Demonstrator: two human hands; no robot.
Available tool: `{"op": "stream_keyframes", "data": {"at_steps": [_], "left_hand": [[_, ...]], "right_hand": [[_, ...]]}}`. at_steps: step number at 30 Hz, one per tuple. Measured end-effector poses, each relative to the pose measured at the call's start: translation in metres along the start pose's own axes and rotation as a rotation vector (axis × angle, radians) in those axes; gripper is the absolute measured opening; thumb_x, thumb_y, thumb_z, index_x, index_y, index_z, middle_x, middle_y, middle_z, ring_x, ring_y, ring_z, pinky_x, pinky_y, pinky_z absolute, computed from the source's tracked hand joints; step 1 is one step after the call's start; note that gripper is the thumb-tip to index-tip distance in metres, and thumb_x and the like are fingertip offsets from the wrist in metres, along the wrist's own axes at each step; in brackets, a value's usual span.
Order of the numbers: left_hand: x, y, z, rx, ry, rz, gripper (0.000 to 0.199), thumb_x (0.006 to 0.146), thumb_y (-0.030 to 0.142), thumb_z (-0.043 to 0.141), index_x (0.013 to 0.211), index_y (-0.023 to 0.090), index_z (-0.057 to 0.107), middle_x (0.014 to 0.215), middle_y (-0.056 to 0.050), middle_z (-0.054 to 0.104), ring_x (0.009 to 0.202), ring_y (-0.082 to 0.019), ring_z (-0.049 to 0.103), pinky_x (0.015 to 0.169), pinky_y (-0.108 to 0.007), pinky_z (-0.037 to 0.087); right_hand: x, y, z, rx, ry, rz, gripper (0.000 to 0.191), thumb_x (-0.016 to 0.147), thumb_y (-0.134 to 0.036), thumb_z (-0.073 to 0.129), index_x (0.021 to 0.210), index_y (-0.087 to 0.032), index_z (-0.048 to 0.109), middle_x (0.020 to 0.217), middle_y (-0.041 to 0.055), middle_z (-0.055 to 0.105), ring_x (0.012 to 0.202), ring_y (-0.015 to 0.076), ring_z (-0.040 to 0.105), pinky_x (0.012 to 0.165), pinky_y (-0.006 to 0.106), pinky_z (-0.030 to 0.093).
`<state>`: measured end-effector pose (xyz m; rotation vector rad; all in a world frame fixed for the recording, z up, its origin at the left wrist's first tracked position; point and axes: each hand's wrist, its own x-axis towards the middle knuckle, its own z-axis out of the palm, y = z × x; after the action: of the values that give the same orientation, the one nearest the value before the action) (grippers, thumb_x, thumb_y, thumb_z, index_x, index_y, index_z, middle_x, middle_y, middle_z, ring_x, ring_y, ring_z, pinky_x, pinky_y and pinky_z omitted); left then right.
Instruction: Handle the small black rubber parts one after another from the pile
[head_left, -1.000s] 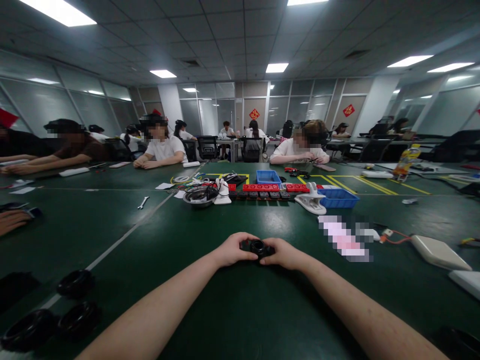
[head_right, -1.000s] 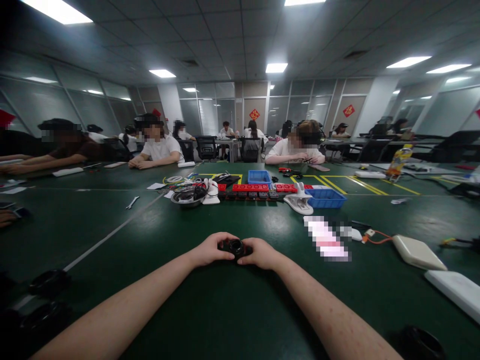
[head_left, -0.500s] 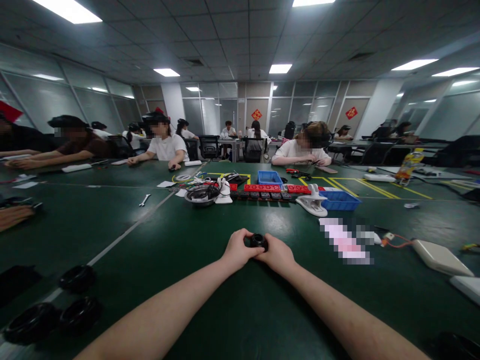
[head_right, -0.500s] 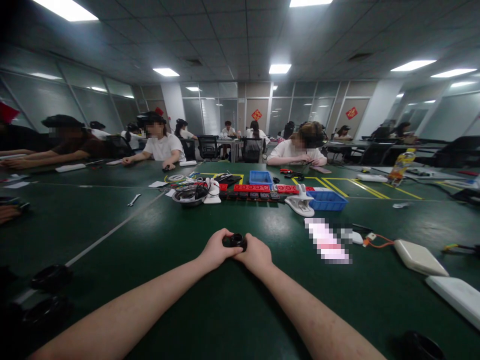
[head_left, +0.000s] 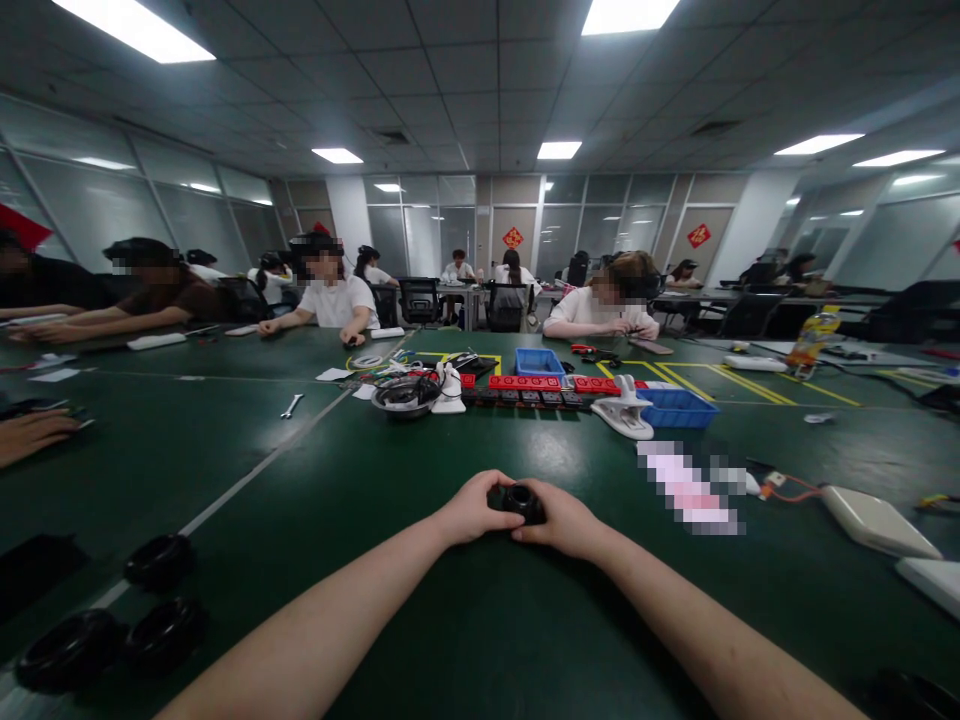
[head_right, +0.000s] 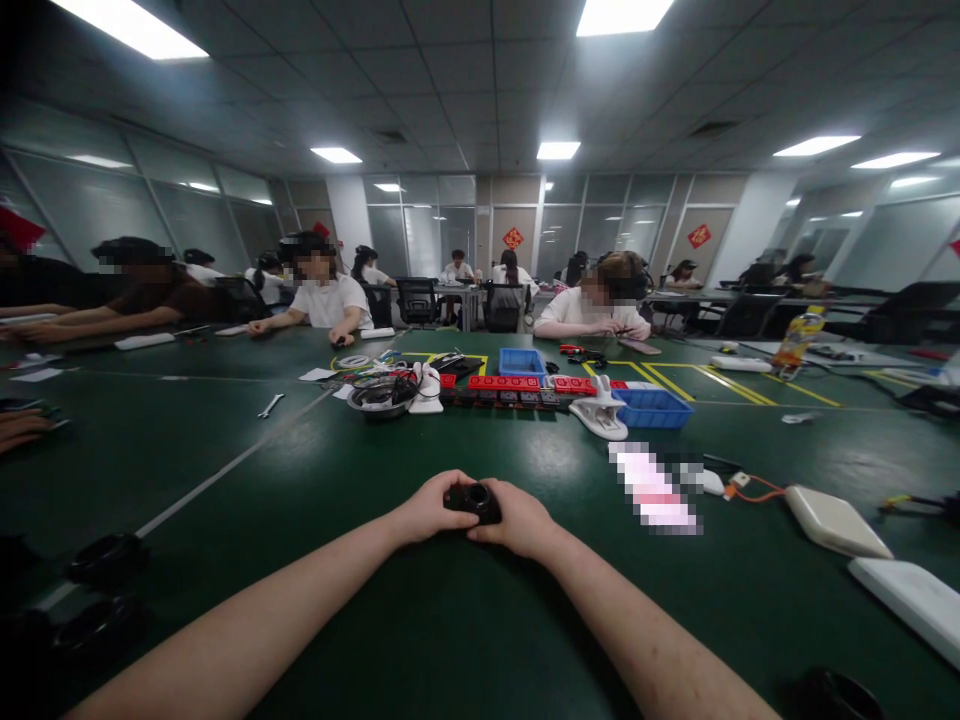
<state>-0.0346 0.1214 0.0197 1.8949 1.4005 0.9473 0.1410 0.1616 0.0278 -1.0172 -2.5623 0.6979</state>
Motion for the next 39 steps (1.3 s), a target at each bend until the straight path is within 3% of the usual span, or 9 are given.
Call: {"op": "stream_keyframes", "data": {"at_steps": [4, 11, 24, 30, 39], "left_hand": [[0.001, 0.000, -0.010, 0.000, -0.162, 0.082, 0.045, 0.058, 0.035, 0.069, 0.098, 0.020, 0.054, 0.096, -0.003, 0.053, 0.091, -0.020, 0.049, 0.078, -0.031, 0.039], [0.000, 0.004, -0.013, 0.018, -0.130, 0.112, 0.060, 0.056, 0.035, 0.071, 0.111, 0.024, 0.048, 0.107, -0.005, 0.049, 0.099, -0.021, 0.046, 0.080, -0.031, 0.039], [0.000, 0.011, -0.014, -0.028, -0.100, 0.113, 0.043, 0.059, 0.029, 0.069, 0.100, 0.020, 0.059, 0.098, -0.004, 0.057, 0.090, -0.019, 0.052, 0.073, -0.027, 0.039], [-0.001, 0.014, -0.015, -0.035, -0.114, 0.095, 0.041, 0.061, 0.028, 0.068, 0.100, 0.020, 0.059, 0.098, -0.005, 0.057, 0.087, -0.018, 0.053, 0.071, -0.027, 0.040], [-0.001, 0.011, 0.000, 0.041, 0.050, 0.030, 0.040, 0.058, 0.031, 0.070, 0.094, 0.017, 0.059, 0.090, -0.004, 0.056, 0.082, -0.017, 0.051, 0.071, -0.027, 0.040]], "right_hand": [[0.000, 0.007, -0.008, 0.182, -0.132, -0.061, 0.053, 0.058, -0.033, 0.067, 0.107, -0.020, 0.052, 0.099, 0.0040, 0.058, 0.088, 0.0213, 0.053, 0.075, 0.032, 0.039], [0.003, 0.007, -0.015, 0.292, -0.247, -0.070, 0.039, 0.062, -0.029, 0.065, 0.098, -0.018, 0.056, 0.087, 0.0009, 0.060, 0.077, 0.0175, 0.054, 0.068, 0.027, 0.041], [0.000, 0.002, -0.015, 0.310, -0.186, -0.012, 0.033, 0.059, -0.026, 0.065, 0.090, -0.016, 0.058, 0.079, -0.0009, 0.056, 0.070, 0.0136, 0.051, 0.062, 0.023, 0.039], [0.001, 0.006, -0.012, 0.422, -0.229, 0.032, 0.029, 0.061, -0.024, 0.063, 0.087, -0.015, 0.057, 0.069, -0.0029, 0.054, 0.063, 0.0112, 0.049, 0.058, 0.022, 0.037], [0.005, 0.007, 0.000, 0.252, -0.036, 0.162, 0.033, 0.052, -0.028, 0.069, 0.077, -0.015, 0.051, 0.065, -0.0038, 0.050, 0.060, 0.0104, 0.045, 0.051, 0.020, 0.032]]}}
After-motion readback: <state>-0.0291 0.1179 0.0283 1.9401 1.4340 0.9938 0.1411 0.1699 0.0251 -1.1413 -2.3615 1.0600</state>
